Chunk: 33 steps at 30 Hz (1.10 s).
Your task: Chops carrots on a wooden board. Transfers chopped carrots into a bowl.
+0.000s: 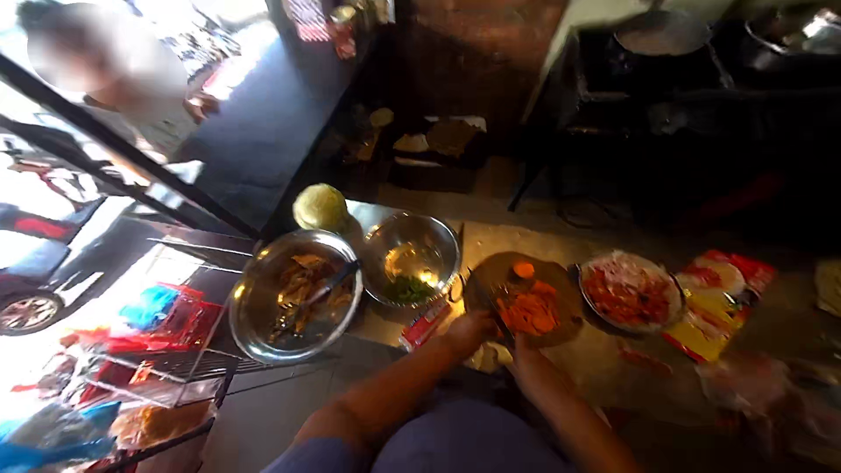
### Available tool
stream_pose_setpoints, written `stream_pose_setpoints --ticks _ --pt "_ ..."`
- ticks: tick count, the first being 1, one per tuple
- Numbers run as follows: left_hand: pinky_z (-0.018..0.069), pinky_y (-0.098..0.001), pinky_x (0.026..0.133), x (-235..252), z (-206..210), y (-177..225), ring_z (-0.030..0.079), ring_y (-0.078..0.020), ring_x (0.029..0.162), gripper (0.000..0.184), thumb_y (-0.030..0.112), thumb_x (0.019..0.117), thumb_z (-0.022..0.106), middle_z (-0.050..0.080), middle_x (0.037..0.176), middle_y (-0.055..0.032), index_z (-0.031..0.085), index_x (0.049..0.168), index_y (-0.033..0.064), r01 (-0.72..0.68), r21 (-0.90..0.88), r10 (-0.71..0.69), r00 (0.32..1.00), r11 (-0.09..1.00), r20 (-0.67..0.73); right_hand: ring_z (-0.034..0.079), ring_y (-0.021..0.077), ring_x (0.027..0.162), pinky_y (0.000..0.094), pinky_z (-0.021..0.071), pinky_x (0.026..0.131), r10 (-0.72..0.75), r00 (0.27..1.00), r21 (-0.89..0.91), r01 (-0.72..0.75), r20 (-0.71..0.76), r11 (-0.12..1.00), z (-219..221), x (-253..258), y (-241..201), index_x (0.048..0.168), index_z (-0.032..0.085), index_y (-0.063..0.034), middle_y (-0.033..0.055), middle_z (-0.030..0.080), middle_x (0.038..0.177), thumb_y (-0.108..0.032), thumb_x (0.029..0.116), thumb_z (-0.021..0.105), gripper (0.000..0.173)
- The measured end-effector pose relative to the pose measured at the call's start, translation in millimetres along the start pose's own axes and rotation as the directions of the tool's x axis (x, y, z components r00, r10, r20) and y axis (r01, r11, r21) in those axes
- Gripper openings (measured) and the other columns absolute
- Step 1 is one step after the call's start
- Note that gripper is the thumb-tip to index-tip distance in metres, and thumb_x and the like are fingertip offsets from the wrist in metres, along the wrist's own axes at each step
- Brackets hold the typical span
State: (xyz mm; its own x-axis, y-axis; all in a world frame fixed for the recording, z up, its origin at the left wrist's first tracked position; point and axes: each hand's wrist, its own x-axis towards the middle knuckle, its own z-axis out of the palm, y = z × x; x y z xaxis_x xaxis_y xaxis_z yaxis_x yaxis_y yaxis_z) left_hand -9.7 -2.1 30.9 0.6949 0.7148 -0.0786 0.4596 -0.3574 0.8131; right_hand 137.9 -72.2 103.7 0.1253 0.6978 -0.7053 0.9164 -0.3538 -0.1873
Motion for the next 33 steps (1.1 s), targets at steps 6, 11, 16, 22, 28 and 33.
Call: stream_pose_setpoints --ticks 6,11,16,22,28,33 --pt "0.0454 -0.0411 0.113 7 14 -19 0.063 -0.0320 0.123 0.020 0.004 0.0992 0.059 0.069 0.123 -0.0205 0.075 0.108 -0.0030 0.009 0.092 -0.011 1.000 0.996 0.017 0.068 0.0426 0.113 0.0575 0.0552 0.095 -0.032 0.999 0.080 0.033 -0.021 0.996 26 33 11 0.155 0.033 -0.0037 0.0257 0.067 0.120 -0.023 0.1137 0.033 0.045" --pt "0.0466 -0.0392 0.112 5 15 -21 0.064 -0.0301 0.122 0.019 0.004 0.0997 0.059 0.070 0.122 -0.0187 0.075 0.106 -0.0020 -0.023 0.143 0.023 1.000 0.989 0.001 0.067 0.0424 0.118 0.0578 0.0547 0.096 -0.014 0.999 0.040 0.013 0.031 0.999 2 20 -2 0.152 0.035 -0.0026 0.0261 0.065 0.125 -0.015 0.1110 0.038 0.043" --pt "0.0473 -0.0387 0.110 3 14 -21 0.065 -0.0309 0.120 0.020 0.001 0.0998 0.056 0.070 0.119 -0.0194 0.075 0.107 -0.0031 -0.050 0.149 0.051 0.999 0.988 0.000 0.067 0.0405 0.117 0.0552 0.0542 0.097 0.043 0.995 0.036 -0.046 0.090 0.998 5 1 0 0.155 0.031 -0.0047 0.0248 0.067 0.121 -0.022 0.1145 0.030 0.044" --pt "0.0476 -0.0375 0.109 3 16 -26 0.065 -0.0300 0.118 0.022 0.002 0.1010 0.055 0.070 0.117 -0.0188 0.075 0.108 -0.0018 -0.043 0.147 0.044 0.999 0.988 0.001 0.069 0.0397 0.115 0.0541 0.0551 0.096 -0.019 1.000 0.053 0.019 0.000 0.998 23 40 5 0.154 0.034 -0.0050 0.0235 0.069 0.118 -0.026 0.1149 0.030 0.044" --pt "0.0480 -0.0379 0.109 3 12 -24 0.066 -0.0320 0.116 0.017 0.002 0.0978 0.060 0.070 0.114 -0.0204 0.075 0.103 -0.0038 -0.089 0.153 0.097 0.994 0.984 -0.050 0.067 0.0400 0.119 0.0552 0.0546 0.096 0.004 0.998 -0.004 -0.003 0.059 1.000 -10 15 -7 0.153 0.034 -0.0059 0.0236 0.066 0.123 -0.023 0.1142 0.033 0.043" --pt "0.0503 -0.0375 0.106 2 18 -30 0.068 -0.0297 0.112 0.017 0.003 0.0981 0.061 0.072 0.110 -0.0176 0.076 0.102 -0.0014 -0.107 0.183 0.122 0.990 0.977 -0.073 0.069 0.0398 0.115 0.0539 0.0554 0.095 0.027 0.999 0.035 -0.028 0.046 0.999 15 20 0 0.155 0.031 -0.0058 0.0236 0.068 0.119 -0.022 0.1143 0.030 0.043"
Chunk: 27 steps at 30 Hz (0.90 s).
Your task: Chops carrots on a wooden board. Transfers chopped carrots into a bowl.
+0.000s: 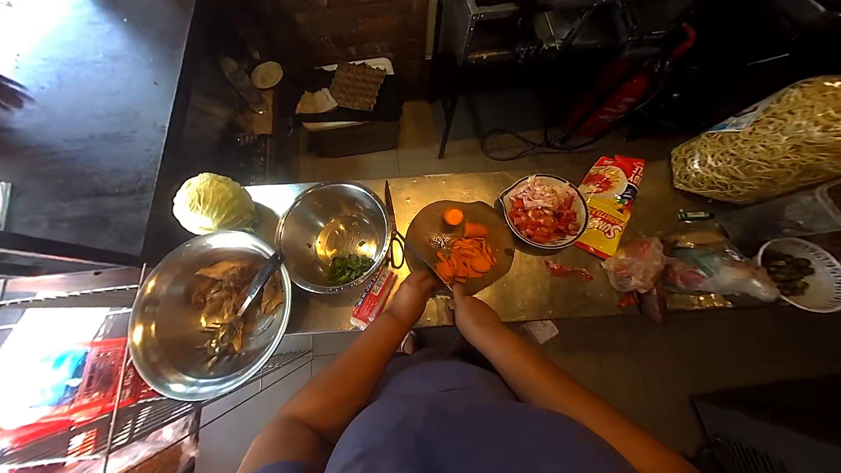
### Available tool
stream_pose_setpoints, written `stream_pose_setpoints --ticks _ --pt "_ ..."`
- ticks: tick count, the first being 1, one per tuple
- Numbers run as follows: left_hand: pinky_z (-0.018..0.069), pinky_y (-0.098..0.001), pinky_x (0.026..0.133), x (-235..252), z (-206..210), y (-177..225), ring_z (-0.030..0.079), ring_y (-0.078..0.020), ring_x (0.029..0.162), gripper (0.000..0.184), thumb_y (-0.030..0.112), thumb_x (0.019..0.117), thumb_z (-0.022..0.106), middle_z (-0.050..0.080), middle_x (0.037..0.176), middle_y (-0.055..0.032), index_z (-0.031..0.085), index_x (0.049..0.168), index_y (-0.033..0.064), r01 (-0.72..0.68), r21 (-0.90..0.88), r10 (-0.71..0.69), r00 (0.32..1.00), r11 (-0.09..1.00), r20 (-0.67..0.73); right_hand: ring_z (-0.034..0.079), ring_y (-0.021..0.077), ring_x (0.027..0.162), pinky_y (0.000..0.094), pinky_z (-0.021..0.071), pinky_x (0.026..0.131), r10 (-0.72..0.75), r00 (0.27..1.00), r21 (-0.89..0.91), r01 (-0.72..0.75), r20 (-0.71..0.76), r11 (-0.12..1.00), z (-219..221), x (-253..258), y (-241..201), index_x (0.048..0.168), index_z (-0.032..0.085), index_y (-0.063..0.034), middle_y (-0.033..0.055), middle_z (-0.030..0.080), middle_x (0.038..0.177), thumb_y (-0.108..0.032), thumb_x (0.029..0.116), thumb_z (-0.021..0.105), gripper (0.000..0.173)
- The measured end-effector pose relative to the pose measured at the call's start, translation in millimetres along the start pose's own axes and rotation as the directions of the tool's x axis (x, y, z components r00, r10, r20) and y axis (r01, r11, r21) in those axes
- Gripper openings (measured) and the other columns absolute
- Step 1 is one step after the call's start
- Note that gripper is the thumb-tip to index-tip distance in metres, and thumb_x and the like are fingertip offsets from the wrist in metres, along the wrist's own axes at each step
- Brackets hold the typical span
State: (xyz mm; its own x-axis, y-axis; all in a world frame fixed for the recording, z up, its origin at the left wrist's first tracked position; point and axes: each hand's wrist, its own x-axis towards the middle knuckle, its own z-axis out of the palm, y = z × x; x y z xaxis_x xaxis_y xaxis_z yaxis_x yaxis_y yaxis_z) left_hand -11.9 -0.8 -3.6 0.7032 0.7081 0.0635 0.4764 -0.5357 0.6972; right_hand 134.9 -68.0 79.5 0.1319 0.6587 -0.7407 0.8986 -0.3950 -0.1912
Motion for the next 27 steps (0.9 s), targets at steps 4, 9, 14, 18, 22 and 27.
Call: stream_pose_setpoints --ticks 4,9,14,18,22,27 --pt "0.0500 -0.0379 0.107 -1 0 0 0.067 -0.0292 0.114 0.018 0.004 0.0989 0.059 0.072 0.112 -0.0177 0.076 0.102 -0.0017 0.021 -0.004 -0.021 0.999 1.000 0.029 0.068 0.0400 0.117 0.0540 0.0545 0.098 -0.069 0.997 0.046 0.070 -0.021 0.996 11 19 7 0.155 0.032 -0.0041 0.0243 0.067 0.121 -0.026 0.1148 0.031 0.046" --pt "0.0523 -0.0380 0.104 24 -2 5 0.069 -0.0278 0.110 0.018 0.006 0.1000 0.060 0.071 0.113 -0.0186 0.075 0.105 -0.0025 0.075 0.030 -0.077 0.996 0.997 0.055 0.067 0.0414 0.117 0.0571 0.0545 0.095 -0.089 0.995 0.032 0.091 -0.054 0.995 -24 11 18 0.148 0.041 -0.0056 0.0242 0.067 0.122 -0.031 0.1150 0.031 0.043" --pt "0.0533 -0.0445 0.103 46 -19 30 0.069 -0.0306 0.111 0.020 0.011 0.1027 0.060 0.071 0.114 -0.0185 0.075 0.107 -0.0010 0.120 0.004 -0.119 0.991 0.993 -0.054 0.067 0.0404 0.116 0.0561 0.0536 0.096 -0.077 0.992 0.181 0.094 -0.099 0.979 -27 2 51 0.144 0.043 -0.0027 0.0247 0.066 0.120 -0.035 0.1149 0.030 0.045" --pt "0.0534 -0.0489 0.101 77 -18 67 0.068 -0.0332 0.111 0.017 0.015 0.1006 0.065 0.072 0.110 -0.0160 0.077 0.107 0.0041 -0.108 0.145 0.116 0.992 0.984 -0.050 0.068 0.0426 0.114 0.0583 0.0533 0.097 -0.125 0.987 0.189 0.142 -0.097 0.972 -8 -2 60 0.150 0.040 -0.0031 0.0265 0.067 0.118 -0.038 0.1149 0.028 0.051" --pt "0.0478 -0.0535 0.108 119 10 83 0.056 -0.0369 0.131 0.040 0.008 0.0973 0.066 0.065 0.134 -0.0161 0.064 0.137 0.0070 -0.088 0.354 -0.063 0.917 0.931 0.393 0.067 0.0425 0.116 0.0587 0.0527 0.098 -0.176 0.982 0.141 0.184 -0.067 0.973 4 -2 54 0.150 0.044 -0.0044 0.0257 0.068 0.119 -0.037 0.1149 0.028 0.050" --pt "0.0515 -0.0551 0.101 134 24 85 0.057 -0.0389 0.128 0.030 0.004 0.0968 0.064 0.066 0.126 -0.0186 0.068 0.127 0.0053 -0.121 0.426 -0.111 0.870 0.897 0.480 0.065 0.0406 0.121 0.0580 0.0512 0.101 -0.199 0.978 0.121 0.205 -0.058 0.971 8 7 55 0.149 0.048 -0.0053 0.0245 0.067 0.126 -0.035 0.1151 0.029 0.049"
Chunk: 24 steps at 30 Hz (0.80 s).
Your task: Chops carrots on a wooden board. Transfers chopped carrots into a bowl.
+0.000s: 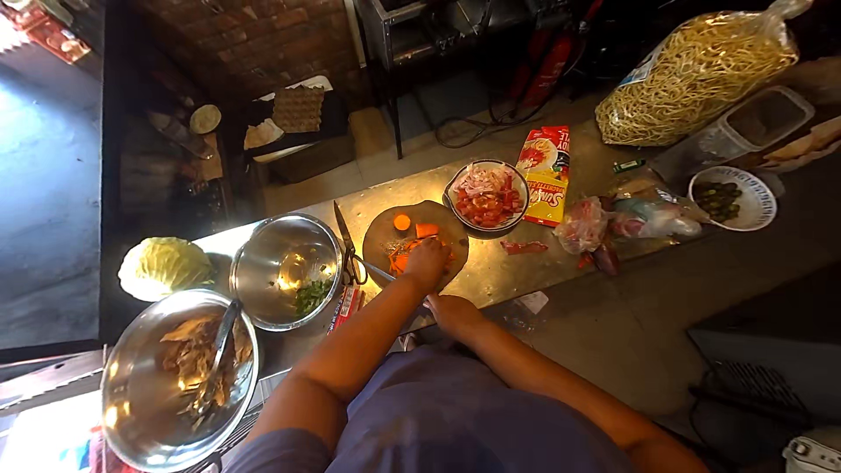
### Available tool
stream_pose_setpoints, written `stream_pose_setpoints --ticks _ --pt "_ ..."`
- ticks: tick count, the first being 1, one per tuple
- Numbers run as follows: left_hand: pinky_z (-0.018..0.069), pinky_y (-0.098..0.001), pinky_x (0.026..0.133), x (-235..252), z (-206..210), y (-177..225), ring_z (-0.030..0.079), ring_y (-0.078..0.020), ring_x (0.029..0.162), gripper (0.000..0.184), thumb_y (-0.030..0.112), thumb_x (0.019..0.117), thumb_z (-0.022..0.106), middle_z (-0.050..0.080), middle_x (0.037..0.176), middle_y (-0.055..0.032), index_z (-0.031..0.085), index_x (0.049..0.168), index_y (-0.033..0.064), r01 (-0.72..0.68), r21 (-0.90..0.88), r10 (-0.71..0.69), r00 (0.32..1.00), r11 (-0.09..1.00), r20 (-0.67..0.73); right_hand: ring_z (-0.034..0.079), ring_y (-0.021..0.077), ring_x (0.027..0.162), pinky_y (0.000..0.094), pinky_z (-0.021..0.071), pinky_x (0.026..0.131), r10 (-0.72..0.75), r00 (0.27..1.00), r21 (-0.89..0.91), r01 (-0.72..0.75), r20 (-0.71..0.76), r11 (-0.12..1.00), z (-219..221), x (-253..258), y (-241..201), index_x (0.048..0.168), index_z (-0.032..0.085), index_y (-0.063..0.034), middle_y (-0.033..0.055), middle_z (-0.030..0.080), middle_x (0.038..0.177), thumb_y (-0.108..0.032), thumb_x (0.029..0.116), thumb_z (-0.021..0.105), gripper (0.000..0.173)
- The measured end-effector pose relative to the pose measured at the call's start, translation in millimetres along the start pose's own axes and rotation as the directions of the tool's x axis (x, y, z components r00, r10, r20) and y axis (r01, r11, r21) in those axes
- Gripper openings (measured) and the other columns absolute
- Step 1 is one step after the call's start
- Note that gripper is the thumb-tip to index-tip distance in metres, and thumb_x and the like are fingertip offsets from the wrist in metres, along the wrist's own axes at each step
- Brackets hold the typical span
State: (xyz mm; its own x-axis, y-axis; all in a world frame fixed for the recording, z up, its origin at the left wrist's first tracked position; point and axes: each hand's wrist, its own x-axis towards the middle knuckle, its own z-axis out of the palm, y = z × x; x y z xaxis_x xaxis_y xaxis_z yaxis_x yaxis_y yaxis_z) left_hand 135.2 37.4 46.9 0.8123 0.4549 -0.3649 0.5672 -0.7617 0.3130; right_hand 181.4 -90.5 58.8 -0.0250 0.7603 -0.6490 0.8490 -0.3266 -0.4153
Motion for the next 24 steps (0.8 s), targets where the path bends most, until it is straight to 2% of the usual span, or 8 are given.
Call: stream_pose_setpoints --ticks 3,7,10,13,16,19,22,24 --pt "0.0508 -0.0536 0.103 -4 0 -5 0.058 -0.0385 0.126 0.021 0.008 0.0969 0.065 0.066 0.123 -0.0186 0.072 0.116 0.0040 -0.008 -0.051 0.006 1.000 0.999 -0.029 0.066 0.0403 0.119 0.0583 0.0525 0.098 0.004 1.000 -0.014 -0.004 -0.023 1.000 0 6 -1 0.149 0.048 -0.0068 0.0238 0.068 0.124 -0.035 0.1151 0.029 0.048" --pt "0.0485 -0.0500 0.108 -17 -7 -14 0.061 -0.0350 0.123 0.021 0.011 0.0982 0.067 0.069 0.121 -0.0171 0.075 0.117 0.0064 -0.029 -0.176 0.008 0.993 0.984 -0.119 0.066 0.0402 0.119 0.0582 0.0526 0.098 0.041 0.999 -0.002 -0.041 -0.022 0.999 -5 14 -4 0.155 0.042 -0.0098 0.0226 0.068 0.125 -0.036 0.1150 0.029 0.049" --pt "0.0470 -0.0471 0.110 -24 -6 -20 0.059 -0.0337 0.124 0.021 0.015 0.1012 0.065 0.067 0.123 -0.0161 0.076 0.116 0.0065 -0.044 -0.237 -0.012 0.974 0.971 -0.227 0.067 0.0404 0.118 0.0587 0.0534 0.097 0.054 0.998 -0.023 -0.055 -0.020 0.998 -9 18 -3 0.150 0.043 -0.0093 0.0222 0.068 0.124 -0.036 0.1149 0.029 0.046" --pt "0.0506 -0.0472 0.105 -44 -15 -22 0.064 -0.0338 0.115 0.022 0.013 0.1023 0.063 0.069 0.117 -0.0187 0.075 0.117 0.0018 -0.094 -0.313 -0.059 0.894 0.945 -0.445 0.067 0.0408 0.117 0.0582 0.0537 0.096 0.053 0.998 -0.019 -0.053 -0.029 0.998 -15 18 -3 0.147 0.045 -0.0059 0.0232 0.068 0.122 -0.035 0.1149 0.029 0.047" --pt "0.0543 -0.0450 0.098 -74 -16 -34 0.068 -0.0304 0.104 0.024 0.009 0.1002 0.065 0.071 0.108 -0.0167 0.075 0.121 0.0050 -0.125 -0.348 -0.109 0.807 0.929 -0.581 0.068 0.0414 0.114 0.0578 0.0546 0.093 0.082 0.996 -0.016 -0.083 -0.047 0.996 -18 18 -3 0.143 0.047 -0.0039 0.0243 0.068 0.119 -0.036 0.1149 0.029 0.046" --pt "0.0540 -0.0445 0.100 -97 3 -55 0.068 -0.0305 0.106 0.024 0.014 0.1012 0.065 0.072 0.107 -0.0158 0.076 0.121 0.0062 -0.069 -0.336 -0.135 0.827 0.939 -0.546 0.067 0.0420 0.116 0.0581 0.0540 0.095 0.123 0.991 -0.010 -0.124 -0.056 0.992 -22 21 1 0.145 0.045 -0.0038 0.0249 0.068 0.120 -0.036 0.1149 0.029 0.047" --pt "0.0500 -0.0462 0.107 -103 23 -62 0.065 -0.0336 0.119 0.027 0.016 0.1059 0.056 0.072 0.116 -0.0168 0.072 0.125 0.0060 0.080 -0.297 -0.187 0.917 0.952 -0.353 0.066 0.0411 0.119 0.0570 0.0529 0.098 0.140 0.989 -0.020 -0.141 -0.051 0.990 -27 22 3 0.147 0.045 -0.0044 0.0248 0.067 0.123 -0.037 0.1149 0.030 0.048" --pt "0.0476 -0.0463 0.109 -101 35 -60 0.060 -0.0351 0.125 0.026 0.013 0.1064 0.052 0.069 0.121 -0.0183 0.069 0.123 0.0022 0.107 -0.235 -0.166 0.955 0.966 -0.246 0.066 0.0401 0.121 0.0564 0.0526 0.099 0.150 0.988 -0.044 -0.152 -0.044 0.987 -30 20 -1 0.146 0.045 -0.0052 0.0246 0.067 0.124 -0.038 0.1149 0.028 0.048"
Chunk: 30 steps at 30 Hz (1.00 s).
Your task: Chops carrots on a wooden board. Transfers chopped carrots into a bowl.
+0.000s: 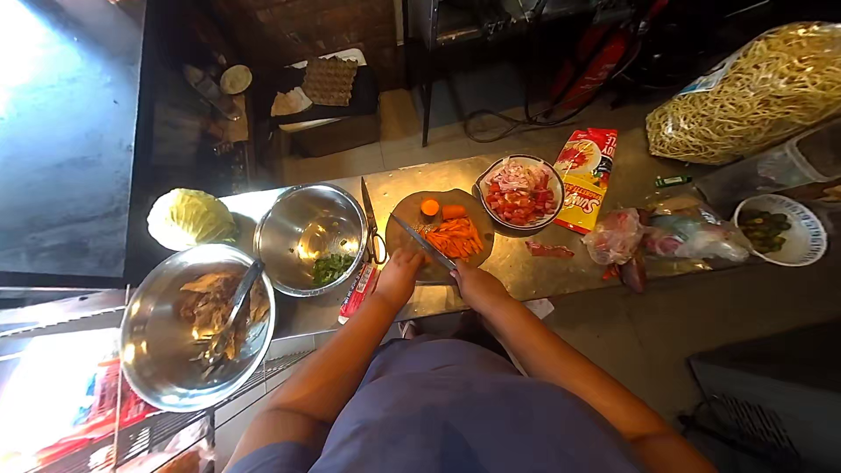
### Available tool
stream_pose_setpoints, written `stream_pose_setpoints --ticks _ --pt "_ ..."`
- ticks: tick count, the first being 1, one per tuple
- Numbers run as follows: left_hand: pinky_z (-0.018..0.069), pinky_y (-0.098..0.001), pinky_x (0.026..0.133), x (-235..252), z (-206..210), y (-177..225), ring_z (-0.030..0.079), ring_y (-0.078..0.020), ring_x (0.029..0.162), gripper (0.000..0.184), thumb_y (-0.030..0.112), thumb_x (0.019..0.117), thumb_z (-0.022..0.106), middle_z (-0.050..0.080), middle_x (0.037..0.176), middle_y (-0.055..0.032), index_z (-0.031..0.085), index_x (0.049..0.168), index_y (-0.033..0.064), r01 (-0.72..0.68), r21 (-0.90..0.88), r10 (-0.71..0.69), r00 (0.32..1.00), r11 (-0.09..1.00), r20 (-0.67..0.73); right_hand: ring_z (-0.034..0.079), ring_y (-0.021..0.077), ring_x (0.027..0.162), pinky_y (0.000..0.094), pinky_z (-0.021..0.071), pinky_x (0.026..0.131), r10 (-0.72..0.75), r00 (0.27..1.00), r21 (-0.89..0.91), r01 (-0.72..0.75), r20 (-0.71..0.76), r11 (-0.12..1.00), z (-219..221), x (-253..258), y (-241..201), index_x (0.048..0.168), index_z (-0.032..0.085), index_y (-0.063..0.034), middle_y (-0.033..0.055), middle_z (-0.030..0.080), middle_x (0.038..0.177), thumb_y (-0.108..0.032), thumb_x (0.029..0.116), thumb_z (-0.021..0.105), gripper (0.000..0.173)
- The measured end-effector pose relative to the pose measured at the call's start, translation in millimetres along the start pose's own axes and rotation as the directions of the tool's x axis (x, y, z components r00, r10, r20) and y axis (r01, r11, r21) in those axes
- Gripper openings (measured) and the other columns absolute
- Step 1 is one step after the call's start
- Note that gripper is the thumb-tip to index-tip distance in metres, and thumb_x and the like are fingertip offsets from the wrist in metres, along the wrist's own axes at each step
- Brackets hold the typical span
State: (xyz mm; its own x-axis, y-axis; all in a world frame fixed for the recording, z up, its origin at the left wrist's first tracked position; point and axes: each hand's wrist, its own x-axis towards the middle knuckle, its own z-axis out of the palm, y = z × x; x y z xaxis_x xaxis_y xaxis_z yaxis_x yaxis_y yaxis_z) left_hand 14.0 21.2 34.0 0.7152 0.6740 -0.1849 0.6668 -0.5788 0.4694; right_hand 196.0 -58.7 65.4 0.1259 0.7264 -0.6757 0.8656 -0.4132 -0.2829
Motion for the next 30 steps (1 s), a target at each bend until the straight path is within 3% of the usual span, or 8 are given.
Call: stream_pose_setpoints --ticks 4,8,12,14,20,25,30 --pt "0.0447 -0.0454 0.113 -8 17 14 0.057 -0.0363 0.130 0.033 0.025 0.1074 0.054 0.067 0.125 -0.0202 0.069 0.123 -0.0010 -0.046 -0.054 0.053 0.989 0.997 0.139 0.067 0.0395 0.117 0.0554 0.0540 0.097 0.020 1.000 -0.058 -0.021 -0.021 0.998 -5 -17 -10 0.146 0.044 -0.0060 0.0230 0.068 0.122 -0.036 0.1150 0.028 0.046" --pt "0.0468 -0.0447 0.111 -6 16 15 0.062 -0.0340 0.124 0.026 0.015 0.1063 0.054 0.067 0.125 -0.0200 0.070 0.121 0.0006 0.033 -0.179 -0.033 0.999 0.983 0.007 0.069 0.0388 0.113 0.0545 0.0559 0.092 0.040 0.999 -0.154 -0.040 -0.003 0.987 -8 -35 -25 0.146 0.044 -0.0081 0.0211 0.069 0.117 -0.031 0.1151 0.028 0.041" --pt "0.0496 -0.0455 0.108 11 15 12 0.064 -0.0337 0.120 0.022 0.010 0.1042 0.058 0.064 0.127 -0.0213 0.069 0.119 -0.0029 0.145 -0.224 -0.138 0.989 0.964 0.044 0.069 0.0394 0.115 0.0551 0.0558 0.092 0.081 0.996 -0.166 -0.076 0.022 0.983 1 -32 -25 0.152 0.039 -0.0093 0.0217 0.069 0.118 -0.026 0.1145 0.029 0.042" --pt "0.0512 -0.0451 0.106 14 16 9 0.066 -0.0328 0.116 0.020 0.008 0.1027 0.060 0.066 0.123 -0.0213 0.070 0.115 -0.0045 0.133 -0.244 -0.129 0.991 0.961 0.032 0.069 0.0391 0.115 0.0541 0.0557 0.094 0.074 0.997 -0.144 -0.070 0.026 0.987 6 -25 -20 0.154 0.036 -0.0092 0.0220 0.069 0.118 -0.028 0.1150 0.028 0.044" --pt "0.0545 -0.0449 0.102 14 23 4 0.069 -0.0312 0.109 0.014 0.005 0.0984 0.066 0.069 0.115 -0.0191 0.072 0.108 -0.0033 0.083 -0.269 -0.098 0.994 0.960 -0.042 0.068 0.0404 0.116 0.0559 0.0556 0.094 0.007 1.000 -0.093 -0.007 -0.009 0.996 14 2 -19 0.144 0.045 -0.0065 0.0229 0.068 0.120 -0.032 0.1150 0.031 0.041" --pt "0.0527 -0.0443 0.104 10 19 3 0.068 -0.0310 0.111 0.017 0.007 0.1006 0.063 0.069 0.117 -0.0196 0.072 0.110 -0.0043 0.098 -0.273 -0.109 0.994 0.957 -0.028 0.066 0.0407 0.119 0.0565 0.0541 0.096 0.058 0.997 -0.138 -0.050 0.059 0.989 -5 -30 -33 0.151 0.038 -0.0065 0.0239 0.067 0.124 -0.019 0.1134 0.032 0.041" --pt "0.0549 -0.0452 0.100 8 27 0 0.070 -0.0300 0.107 0.011 0.004 0.0989 0.065 0.071 0.112 -0.0177 0.074 0.104 -0.0020 0.042 -0.287 -0.079 0.990 0.957 -0.117 0.068 0.0407 0.115 0.0551 0.0547 0.095 0.025 1.000 -0.073 -0.025 0.004 0.997 23 -7 -19 0.149 0.041 -0.0051 0.0239 0.069 0.117 -0.029 0.1151 0.031 0.043"
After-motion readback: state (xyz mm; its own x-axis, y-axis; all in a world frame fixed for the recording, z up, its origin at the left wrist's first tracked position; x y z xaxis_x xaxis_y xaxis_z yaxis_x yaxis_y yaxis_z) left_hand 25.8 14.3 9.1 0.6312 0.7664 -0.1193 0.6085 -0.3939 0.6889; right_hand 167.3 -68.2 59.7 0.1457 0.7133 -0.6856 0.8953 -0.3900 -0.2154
